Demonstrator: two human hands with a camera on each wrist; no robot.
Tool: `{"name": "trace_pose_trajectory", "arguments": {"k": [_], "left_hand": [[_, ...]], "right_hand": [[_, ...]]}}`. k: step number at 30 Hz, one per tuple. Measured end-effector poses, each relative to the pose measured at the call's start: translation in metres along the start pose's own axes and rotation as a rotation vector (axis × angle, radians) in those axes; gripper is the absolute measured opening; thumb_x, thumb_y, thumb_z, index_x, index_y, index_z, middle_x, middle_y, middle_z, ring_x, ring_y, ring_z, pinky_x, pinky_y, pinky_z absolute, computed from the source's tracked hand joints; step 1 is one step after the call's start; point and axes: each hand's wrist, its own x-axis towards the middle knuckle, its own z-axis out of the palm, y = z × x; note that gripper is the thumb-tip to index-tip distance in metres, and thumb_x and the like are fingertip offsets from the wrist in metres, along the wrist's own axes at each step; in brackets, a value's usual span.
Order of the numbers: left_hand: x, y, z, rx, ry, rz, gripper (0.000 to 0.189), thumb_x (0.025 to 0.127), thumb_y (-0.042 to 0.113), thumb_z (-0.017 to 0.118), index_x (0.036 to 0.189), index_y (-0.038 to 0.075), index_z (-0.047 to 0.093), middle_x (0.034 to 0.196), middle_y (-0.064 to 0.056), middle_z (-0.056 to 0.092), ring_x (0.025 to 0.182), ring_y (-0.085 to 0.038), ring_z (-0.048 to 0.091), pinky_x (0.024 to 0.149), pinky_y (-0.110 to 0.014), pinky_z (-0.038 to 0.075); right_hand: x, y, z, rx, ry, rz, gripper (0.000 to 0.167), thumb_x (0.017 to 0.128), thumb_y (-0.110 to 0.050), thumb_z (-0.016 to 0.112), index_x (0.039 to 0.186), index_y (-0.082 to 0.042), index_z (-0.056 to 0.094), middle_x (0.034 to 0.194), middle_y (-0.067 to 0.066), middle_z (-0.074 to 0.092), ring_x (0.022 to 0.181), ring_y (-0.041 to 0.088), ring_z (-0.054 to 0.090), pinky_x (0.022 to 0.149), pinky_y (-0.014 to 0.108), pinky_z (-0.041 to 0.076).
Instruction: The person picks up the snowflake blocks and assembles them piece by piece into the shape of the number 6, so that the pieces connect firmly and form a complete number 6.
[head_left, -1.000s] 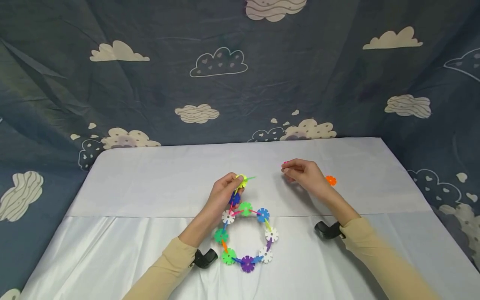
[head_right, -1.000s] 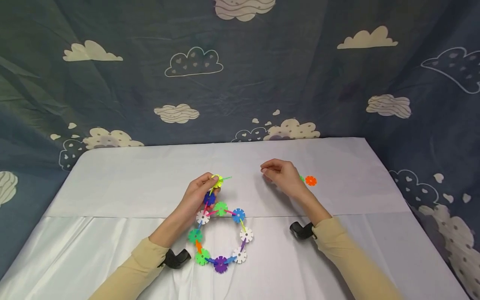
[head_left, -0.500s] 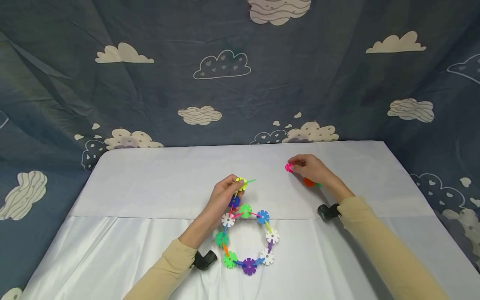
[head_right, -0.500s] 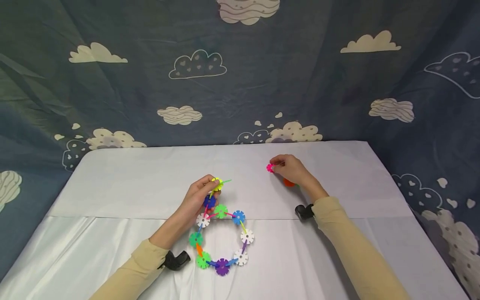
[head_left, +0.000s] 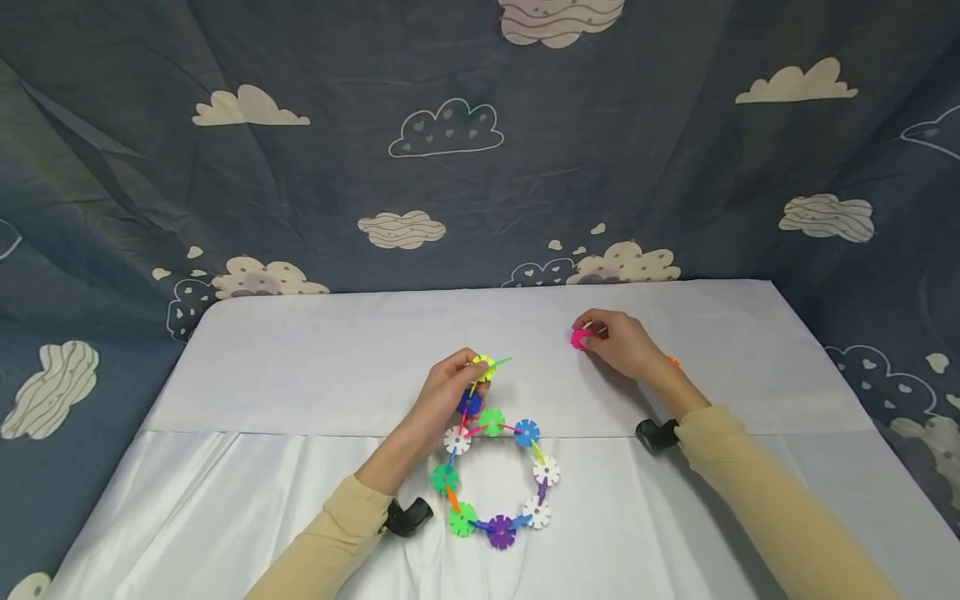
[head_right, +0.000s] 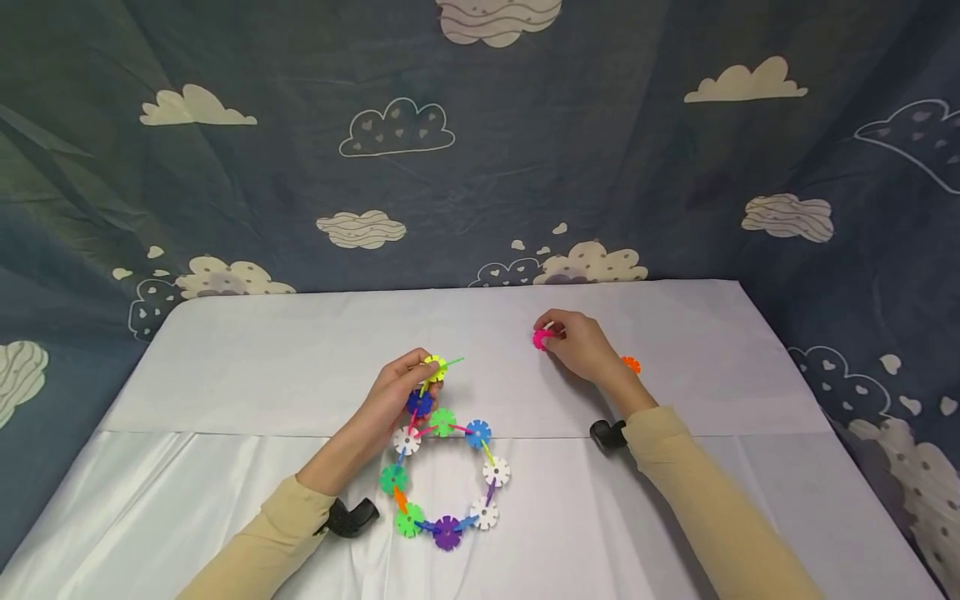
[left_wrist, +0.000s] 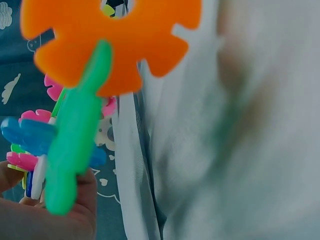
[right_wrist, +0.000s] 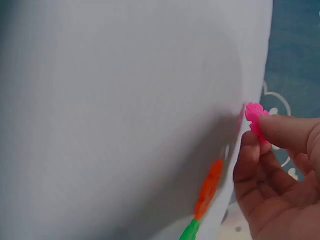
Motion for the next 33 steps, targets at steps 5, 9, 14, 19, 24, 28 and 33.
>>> {"name": "trace_pose_trajectory", "arguments": {"k": [5,9,14,19,24,28,33], "left_hand": [[0.0,-0.001,0.0,-0.025,-0.011,0.012,0.018,0.102,0.021,0.053,0.089,0.007,0.052,0.073,-0.004,0.051,0.055,-0.013,0.043,0.046,-0.022,0.038],[-0.001,0.0,0.0,-0.022,-0.014,0.021,0.018,0.102,0.02,0.053,0.089,0.007,0.052,0.073,-0.004,0.051,0.056,-0.014,0.043,0.046,-0.022,0.037],[-0.002,0.001,0.001,-0.035,-0.018,0.019,0.019,0.102,0.02,0.053,0.09,0.006,0.05,0.073,-0.005,0.051,0.056,-0.014,0.044,0.046,-0.023,0.038],[-0.004,0.003,0.0,-0.029,-0.009,0.016,0.019,0.102,0.021,0.053,0.09,0.005,0.049,0.074,-0.005,0.051,0.058,-0.015,0.045,0.047,-0.023,0.038],[-0.005,0.003,0.0,-0.029,-0.012,0.019,0.02,0.102,0.022,0.052,0.09,0.007,0.05,0.073,-0.004,0.052,0.057,-0.015,0.043,0.046,-0.023,0.038],[-0.007,0.005,0.0,-0.042,-0.016,0.02,0.021,0.103,0.023,0.051,0.09,0.006,0.049,0.072,-0.004,0.052,0.056,-0.016,0.043,0.046,-0.023,0.038],[-0.009,0.006,0.001,-0.061,-0.025,0.019,0.021,0.103,0.023,0.051,0.09,0.006,0.049,0.071,-0.004,0.052,0.056,-0.017,0.043,0.045,-0.023,0.038]], "right_hand": [[-0.015,-0.009,0.0,0.096,0.048,-0.033,0.024,0.092,-0.008,0.069,0.115,-0.008,0.066,0.099,0.01,0.066,0.081,0.025,0.059,0.064,0.03,0.053],[-0.027,-0.02,0.0,0.191,0.071,-0.086,0.02,0.091,-0.008,0.07,0.111,-0.006,0.068,0.096,0.008,0.068,0.081,0.023,0.062,0.064,0.027,0.053],[-0.041,-0.036,0.005,0.348,0.078,-0.143,0.017,0.094,-0.007,0.067,0.111,-0.006,0.067,0.095,0.01,0.068,0.083,0.032,0.065,0.068,0.027,0.055],[-0.053,-0.05,0.01,0.476,0.083,-0.15,0.019,0.095,-0.009,0.065,0.114,-0.006,0.065,0.095,0.01,0.067,0.084,0.039,0.065,0.072,0.027,0.056],[-0.062,-0.062,0.014,0.572,0.083,-0.167,0.019,0.095,-0.01,0.066,0.114,-0.006,0.065,0.095,0.01,0.067,0.085,0.043,0.063,0.073,0.03,0.056],[-0.065,-0.069,0.019,0.611,0.082,-0.192,0.02,0.095,-0.011,0.066,0.114,-0.004,0.065,0.094,0.011,0.067,0.084,0.044,0.062,0.074,0.03,0.056],[-0.068,-0.079,0.022,0.647,0.078,-0.206,0.02,0.095,-0.011,0.067,0.114,-0.004,0.065,0.094,0.011,0.067,0.083,0.043,0.063,0.074,0.03,0.057]]}}
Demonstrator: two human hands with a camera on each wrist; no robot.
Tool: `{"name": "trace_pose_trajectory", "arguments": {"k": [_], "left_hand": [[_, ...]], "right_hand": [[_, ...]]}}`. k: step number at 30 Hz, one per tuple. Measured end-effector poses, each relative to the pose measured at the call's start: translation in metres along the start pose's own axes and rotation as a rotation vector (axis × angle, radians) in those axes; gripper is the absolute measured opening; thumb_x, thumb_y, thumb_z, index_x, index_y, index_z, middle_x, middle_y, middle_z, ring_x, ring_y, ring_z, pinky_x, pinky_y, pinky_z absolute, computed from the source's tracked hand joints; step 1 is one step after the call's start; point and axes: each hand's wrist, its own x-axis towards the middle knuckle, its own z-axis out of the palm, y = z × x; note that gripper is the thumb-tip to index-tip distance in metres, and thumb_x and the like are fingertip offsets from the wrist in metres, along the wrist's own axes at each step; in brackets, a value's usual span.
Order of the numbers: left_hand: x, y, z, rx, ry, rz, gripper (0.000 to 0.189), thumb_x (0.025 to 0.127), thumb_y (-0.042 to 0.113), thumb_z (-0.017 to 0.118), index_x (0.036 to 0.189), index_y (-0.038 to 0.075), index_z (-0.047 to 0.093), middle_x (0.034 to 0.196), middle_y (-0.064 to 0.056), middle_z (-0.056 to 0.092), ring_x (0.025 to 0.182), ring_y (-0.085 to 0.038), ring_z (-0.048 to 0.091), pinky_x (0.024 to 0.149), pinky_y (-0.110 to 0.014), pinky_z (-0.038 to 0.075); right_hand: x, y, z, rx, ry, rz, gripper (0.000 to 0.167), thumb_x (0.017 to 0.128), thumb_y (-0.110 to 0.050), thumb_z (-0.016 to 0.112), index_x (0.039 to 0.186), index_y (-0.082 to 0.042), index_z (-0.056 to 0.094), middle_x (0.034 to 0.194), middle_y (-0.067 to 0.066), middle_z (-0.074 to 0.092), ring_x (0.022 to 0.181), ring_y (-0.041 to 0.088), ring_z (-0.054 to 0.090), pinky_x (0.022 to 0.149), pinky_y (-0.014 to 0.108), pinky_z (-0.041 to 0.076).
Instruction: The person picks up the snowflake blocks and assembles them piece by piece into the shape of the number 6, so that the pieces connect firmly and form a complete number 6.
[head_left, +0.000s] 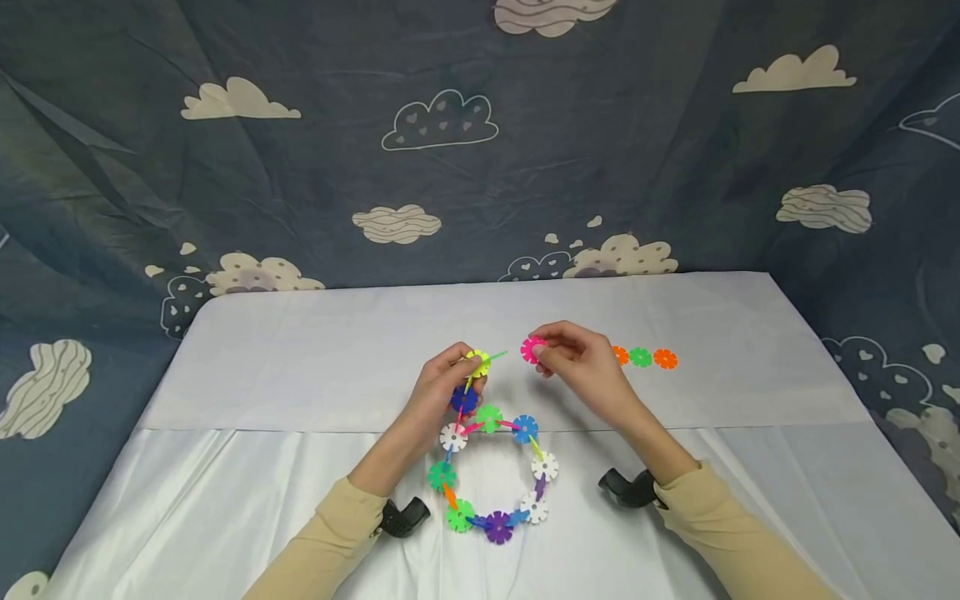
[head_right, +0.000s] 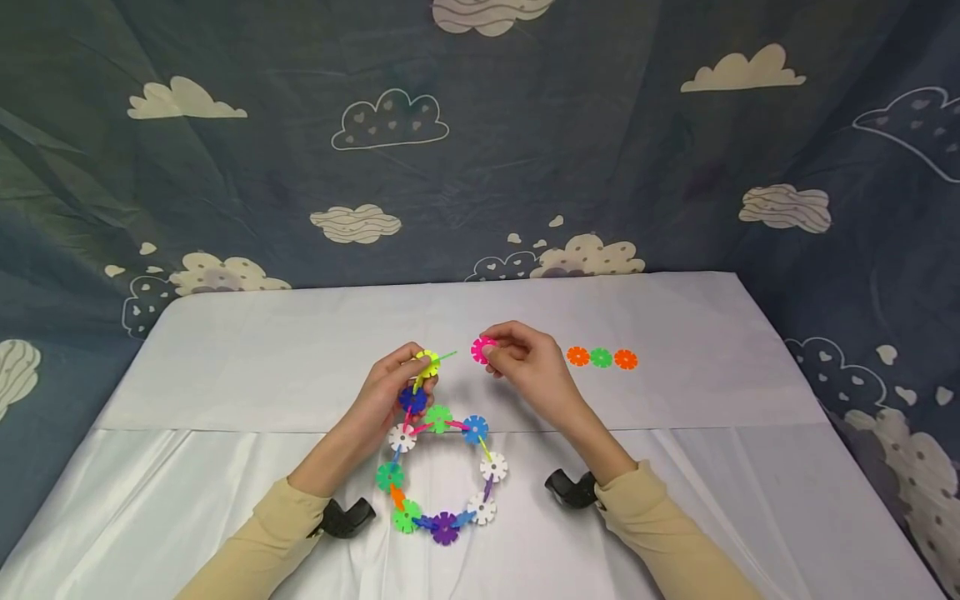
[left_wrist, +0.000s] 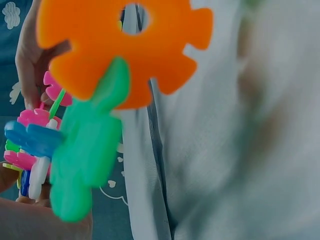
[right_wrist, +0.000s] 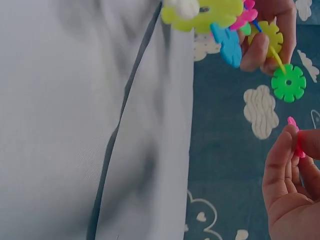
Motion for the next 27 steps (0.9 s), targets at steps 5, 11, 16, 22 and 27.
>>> {"name": "trace_pose_trajectory", "arguments": {"k": [5,11,16,22,27], "left_hand": [[-0.001,0.0,0.0,-0.001,0.002,0.001,0.02,0.102,0.023,0.052,0.09,0.007,0.05,0.071,-0.003,0.052,0.056,-0.017,0.043,0.046,-0.024,0.038],[-0.001,0.0,-0.002,0.004,-0.001,0.006,0.021,0.103,0.023,0.05,0.09,0.006,0.051,0.072,-0.004,0.054,0.055,-0.017,0.044,0.045,-0.024,0.038],[-0.001,0.001,-0.002,-0.028,0.0,-0.005,0.022,0.103,0.022,0.047,0.089,0.006,0.051,0.072,-0.005,0.055,0.055,-0.016,0.047,0.046,-0.024,0.039],[-0.001,0.003,-0.003,-0.036,-0.007,0.002,0.023,0.103,0.022,0.046,0.087,0.007,0.052,0.072,-0.006,0.056,0.057,-0.016,0.049,0.047,-0.024,0.04],[-0.001,0.003,-0.004,-0.035,-0.013,0.011,0.023,0.103,0.021,0.046,0.087,0.007,0.052,0.072,-0.005,0.056,0.057,-0.015,0.049,0.048,-0.023,0.041]], "right_hand": [[0.0,-0.006,0.008,0.03,-0.008,-0.016,0.02,0.095,-0.011,0.066,0.114,-0.004,0.066,0.093,0.011,0.067,0.079,0.034,0.065,0.073,0.032,0.057],[0.001,-0.008,0.013,0.039,-0.007,-0.033,0.018,0.095,-0.011,0.066,0.112,-0.005,0.066,0.09,0.011,0.067,0.077,0.035,0.064,0.072,0.032,0.057],[0.001,-0.01,0.013,0.044,-0.005,-0.038,0.017,0.095,-0.009,0.065,0.112,-0.005,0.066,0.089,0.012,0.066,0.077,0.036,0.063,0.071,0.032,0.057],[0.002,-0.012,0.013,0.04,-0.007,-0.036,0.018,0.095,-0.009,0.065,0.113,-0.004,0.066,0.089,0.012,0.066,0.076,0.029,0.064,0.072,0.032,0.057],[0.003,-0.014,0.013,0.037,-0.009,-0.026,0.017,0.096,-0.009,0.065,0.112,-0.005,0.066,0.09,0.016,0.065,0.077,0.03,0.064,0.072,0.033,0.057]]}}
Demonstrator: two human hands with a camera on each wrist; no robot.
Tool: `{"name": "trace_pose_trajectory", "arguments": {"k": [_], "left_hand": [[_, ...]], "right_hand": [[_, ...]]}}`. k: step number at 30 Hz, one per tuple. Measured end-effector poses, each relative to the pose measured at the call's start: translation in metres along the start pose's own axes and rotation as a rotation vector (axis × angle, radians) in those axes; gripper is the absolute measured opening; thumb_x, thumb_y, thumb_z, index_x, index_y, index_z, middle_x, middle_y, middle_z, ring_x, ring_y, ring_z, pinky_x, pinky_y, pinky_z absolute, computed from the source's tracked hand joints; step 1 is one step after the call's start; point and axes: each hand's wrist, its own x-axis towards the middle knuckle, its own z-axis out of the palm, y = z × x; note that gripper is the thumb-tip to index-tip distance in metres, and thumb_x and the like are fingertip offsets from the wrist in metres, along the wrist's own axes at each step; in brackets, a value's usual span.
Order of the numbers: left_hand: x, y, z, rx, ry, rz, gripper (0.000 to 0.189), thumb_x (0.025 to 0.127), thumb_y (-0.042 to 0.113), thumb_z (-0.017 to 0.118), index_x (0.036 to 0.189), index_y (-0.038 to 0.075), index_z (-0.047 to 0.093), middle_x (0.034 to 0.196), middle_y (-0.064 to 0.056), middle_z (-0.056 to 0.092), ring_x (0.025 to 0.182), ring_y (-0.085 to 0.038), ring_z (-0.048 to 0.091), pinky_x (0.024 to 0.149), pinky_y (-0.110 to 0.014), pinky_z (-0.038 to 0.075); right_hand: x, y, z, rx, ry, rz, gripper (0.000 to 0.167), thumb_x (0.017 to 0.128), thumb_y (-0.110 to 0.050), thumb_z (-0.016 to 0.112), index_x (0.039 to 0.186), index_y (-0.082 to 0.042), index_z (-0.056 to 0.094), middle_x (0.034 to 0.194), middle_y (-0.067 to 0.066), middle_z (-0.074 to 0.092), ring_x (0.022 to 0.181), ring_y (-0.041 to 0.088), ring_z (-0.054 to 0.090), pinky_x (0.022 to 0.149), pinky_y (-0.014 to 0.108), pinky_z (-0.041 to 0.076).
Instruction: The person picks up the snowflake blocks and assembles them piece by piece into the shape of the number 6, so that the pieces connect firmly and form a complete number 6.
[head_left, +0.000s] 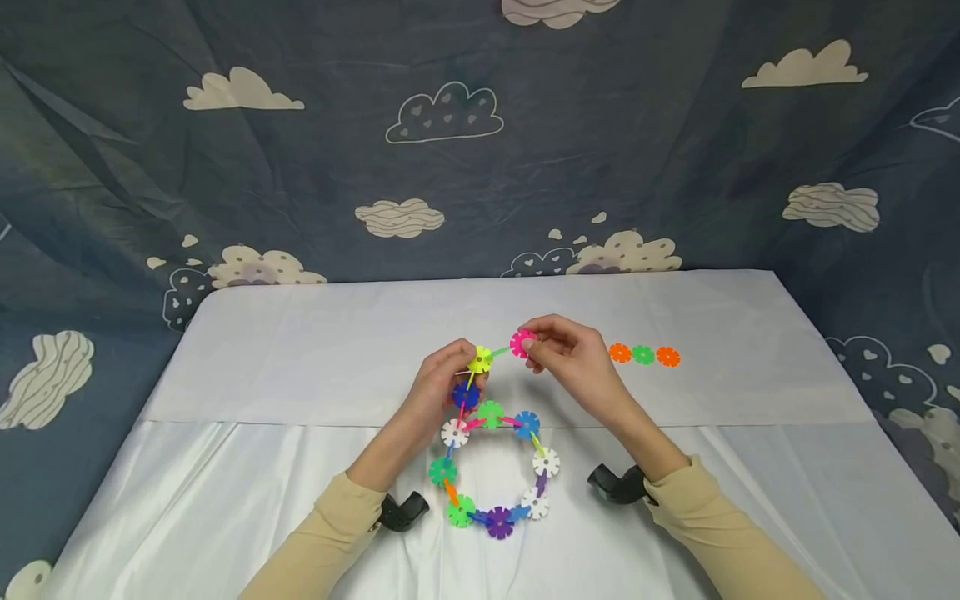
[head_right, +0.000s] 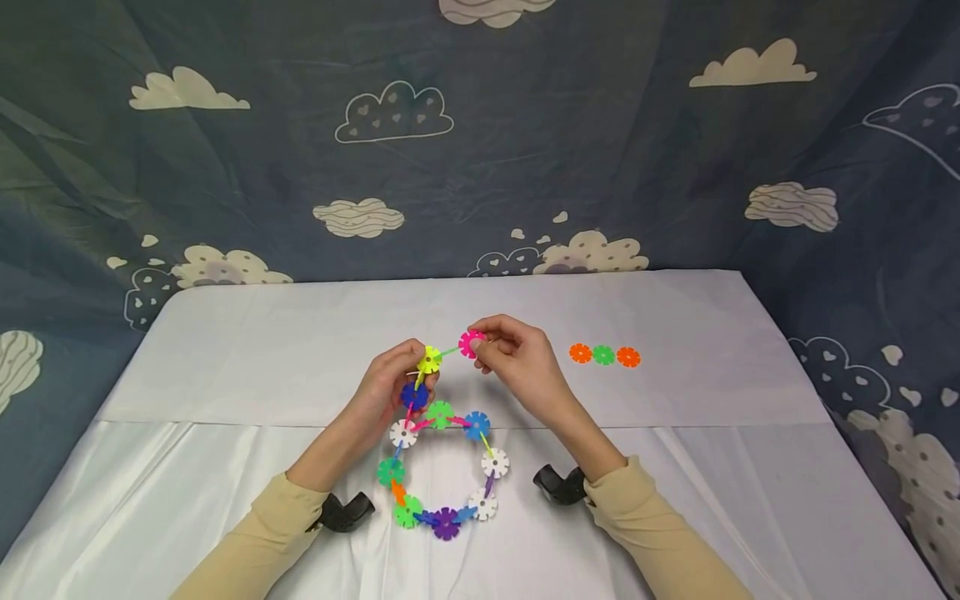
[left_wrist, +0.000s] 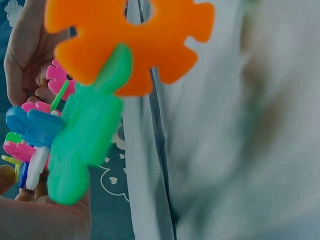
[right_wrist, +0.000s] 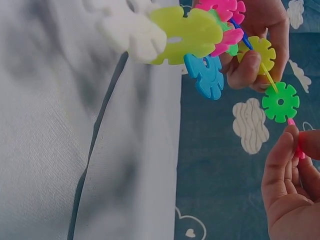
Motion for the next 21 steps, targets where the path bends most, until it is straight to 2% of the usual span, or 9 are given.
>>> {"name": "trace_pose_trajectory", "arguments": {"k": [5,15,21], "left_hand": [[0.0015,-0.0006,-0.0003,0.004,-0.001,-0.005,0.022,0.103,0.019,0.047,0.087,0.005,0.052,0.072,-0.005,0.057,0.056,-0.015,0.049,0.047,-0.023,0.041],[0.0023,-0.0016,-0.0002,0.075,0.002,0.008,0.021,0.101,0.022,0.055,0.09,0.005,0.055,0.075,-0.005,0.059,0.062,-0.016,0.049,0.053,-0.024,0.042],[0.0036,-0.0021,0.0014,0.087,-0.02,0.045,0.019,0.101,0.019,0.055,0.09,0.004,0.053,0.073,-0.006,0.057,0.061,-0.016,0.047,0.052,-0.023,0.039]], "right_hand": [[0.0008,0.0014,0.0,-0.014,0.002,0.012,0.018,0.096,-0.011,0.064,0.113,-0.006,0.065,0.09,0.016,0.066,0.077,0.03,0.064,0.072,0.032,0.057],[0.0019,0.0009,0.0001,-0.002,-0.011,0.029,0.018,0.096,-0.012,0.065,0.113,-0.005,0.066,0.09,0.013,0.066,0.077,0.032,0.064,0.072,0.033,0.057],[0.0024,0.0007,0.0001,-0.009,-0.037,0.029,0.018,0.095,-0.009,0.064,0.112,-0.004,0.066,0.089,0.012,0.066,0.08,0.044,0.062,0.072,0.033,0.057]]}}
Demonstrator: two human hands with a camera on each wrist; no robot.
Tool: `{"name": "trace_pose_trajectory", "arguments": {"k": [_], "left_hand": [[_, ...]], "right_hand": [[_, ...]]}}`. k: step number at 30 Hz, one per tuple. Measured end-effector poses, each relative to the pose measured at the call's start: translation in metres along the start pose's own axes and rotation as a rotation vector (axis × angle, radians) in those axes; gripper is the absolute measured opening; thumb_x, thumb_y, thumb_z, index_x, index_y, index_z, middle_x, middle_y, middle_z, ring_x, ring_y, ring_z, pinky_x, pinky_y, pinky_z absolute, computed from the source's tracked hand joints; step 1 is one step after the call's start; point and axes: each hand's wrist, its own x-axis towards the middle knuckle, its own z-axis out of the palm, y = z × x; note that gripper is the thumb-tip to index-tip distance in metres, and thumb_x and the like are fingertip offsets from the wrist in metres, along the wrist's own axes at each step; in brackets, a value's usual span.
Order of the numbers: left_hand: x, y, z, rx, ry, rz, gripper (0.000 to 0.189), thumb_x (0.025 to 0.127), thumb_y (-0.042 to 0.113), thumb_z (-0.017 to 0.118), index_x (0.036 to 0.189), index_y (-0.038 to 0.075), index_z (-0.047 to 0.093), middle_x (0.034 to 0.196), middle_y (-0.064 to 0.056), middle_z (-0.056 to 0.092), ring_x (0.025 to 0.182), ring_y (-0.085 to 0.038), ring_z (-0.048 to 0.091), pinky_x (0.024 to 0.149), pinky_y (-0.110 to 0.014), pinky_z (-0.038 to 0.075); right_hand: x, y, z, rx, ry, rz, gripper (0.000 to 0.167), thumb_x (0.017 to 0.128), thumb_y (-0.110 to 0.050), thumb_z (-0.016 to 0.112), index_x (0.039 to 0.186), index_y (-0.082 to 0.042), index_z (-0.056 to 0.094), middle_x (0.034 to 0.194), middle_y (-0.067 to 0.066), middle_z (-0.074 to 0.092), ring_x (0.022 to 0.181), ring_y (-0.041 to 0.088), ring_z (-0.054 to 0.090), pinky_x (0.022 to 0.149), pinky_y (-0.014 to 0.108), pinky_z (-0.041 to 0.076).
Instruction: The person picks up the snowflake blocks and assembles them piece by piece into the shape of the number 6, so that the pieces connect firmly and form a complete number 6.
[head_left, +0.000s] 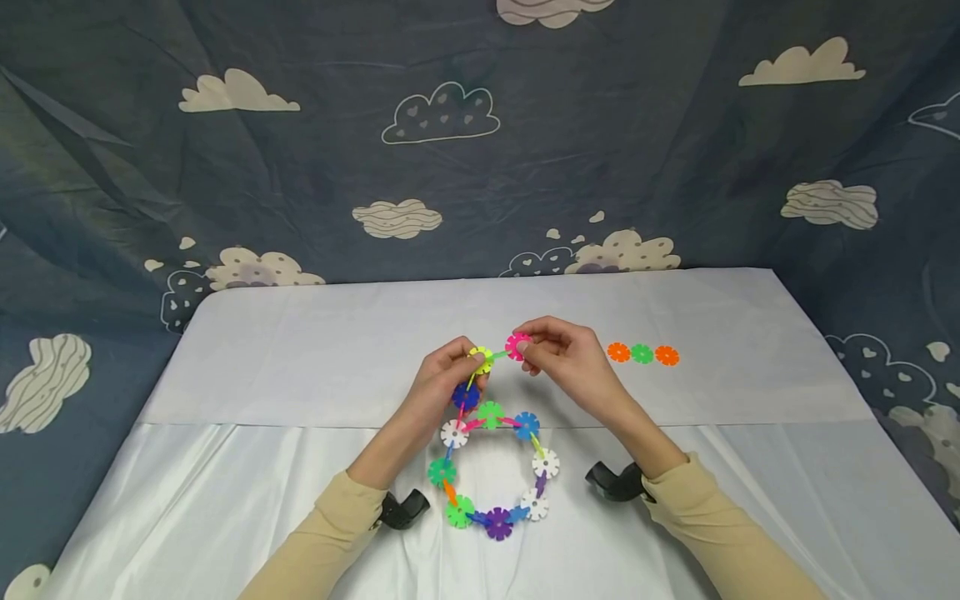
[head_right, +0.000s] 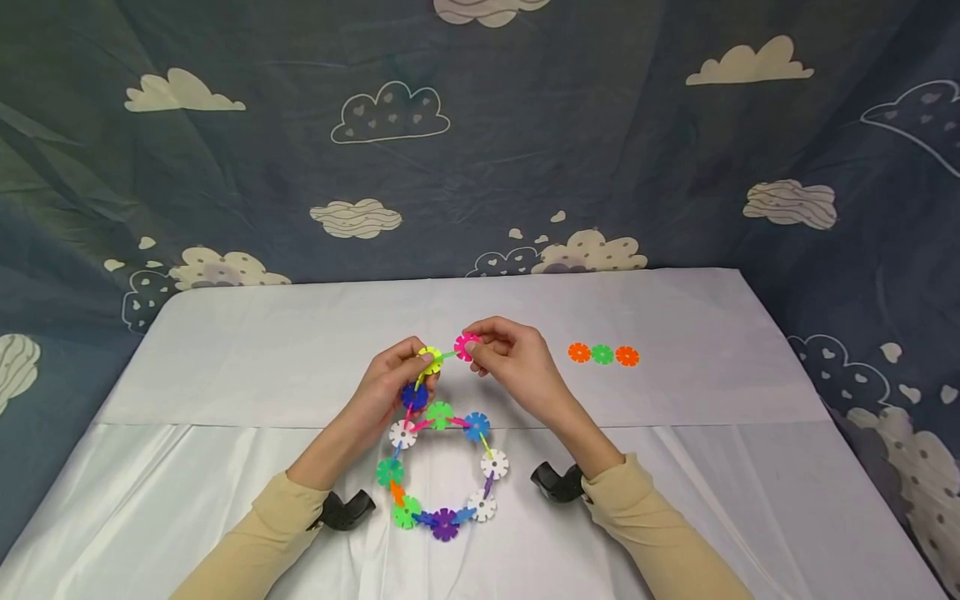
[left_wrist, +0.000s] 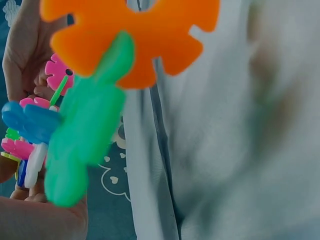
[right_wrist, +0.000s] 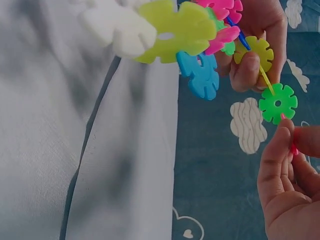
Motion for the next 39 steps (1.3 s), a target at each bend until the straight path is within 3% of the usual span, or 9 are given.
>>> {"name": "trace_pose_trajectory", "arguments": {"k": [12,16,22,27,35,39], "left_hand": [[0.001,-0.001,0.003,0.023,0.038,0.026,0.018,0.1,0.016,0.054,0.086,0.005,0.051,0.071,-0.005,0.057,0.06,-0.015,0.048,0.053,-0.023,0.039],[0.0,-0.002,0.001,0.007,0.064,-0.006,0.018,0.1,0.017,0.055,0.086,0.005,0.052,0.072,-0.005,0.058,0.059,-0.015,0.048,0.051,-0.023,0.039],[-0.001,-0.004,-0.006,-0.03,0.123,-0.076,0.02,0.098,0.018,0.057,0.082,0.007,0.053,0.071,-0.004,0.06,0.059,-0.015,0.051,0.051,-0.023,0.04],[-0.001,-0.004,-0.01,-0.071,0.131,-0.11,0.019,0.098,0.016,0.055,0.082,0.007,0.051,0.069,-0.005,0.06,0.06,-0.016,0.053,0.052,-0.024,0.043],[-0.001,-0.003,-0.014,-0.038,0.103,-0.104,0.019,0.099,0.018,0.055,0.085,0.005,0.05,0.073,-0.007,0.061,0.066,-0.018,0.055,0.061,-0.025,0.046],[0.0,-0.004,-0.014,-0.046,0.085,-0.109,0.019,0.1,0.018,0.055,0.086,0.005,0.049,0.075,-0.007,0.062,0.065,-0.018,0.055,0.059,-0.024,0.045]], "right_hand": [[-0.001,0.005,0.01,0.048,0.047,-0.031,0.016,0.095,-0.011,0.067,0.109,-0.003,0.067,0.092,0.017,0.068,0.08,0.047,0.062,0.07,0.033,0.057],[0.003,0.007,0.01,0.061,0.024,0.006,0.019,0.096,-0.013,0.066,0.113,-0.005,0.068,0.093,0.015,0.068,0.082,0.046,0.062,0.073,0.034,0.057],[0.007,0.012,0.004,0.013,-0.061,0.066,0.027,0.098,-0.019,0.064,0.123,-0.01,0.066,0.098,0.021,0.067,0.081,0.039,0.063,0.075,0.04,0.056],[0.002,0.019,-0.019,-0.052,-0.031,0.072,0.025,0.098,-0.014,0.063,0.122,-0.009,0.065,0.103,0.021,0.067,0.08,0.036,0.063,0.074,0.038,0.057],[-0.01,0.037,-0.073,-0.115,0.073,0.128,0.028,0.1,-0.017,0.06,0.123,-0.001,0.063,0.111,0.026,0.064,0.091,0.039,0.063,0.074,0.033,0.057],[-0.014,0.045,-0.097,-0.254,0.078,0.146,0.028,0.1,-0.016,0.059,0.123,0.001,0.063,0.113,0.023,0.065,0.094,0.036,0.064,0.076,0.033,0.056]]}}
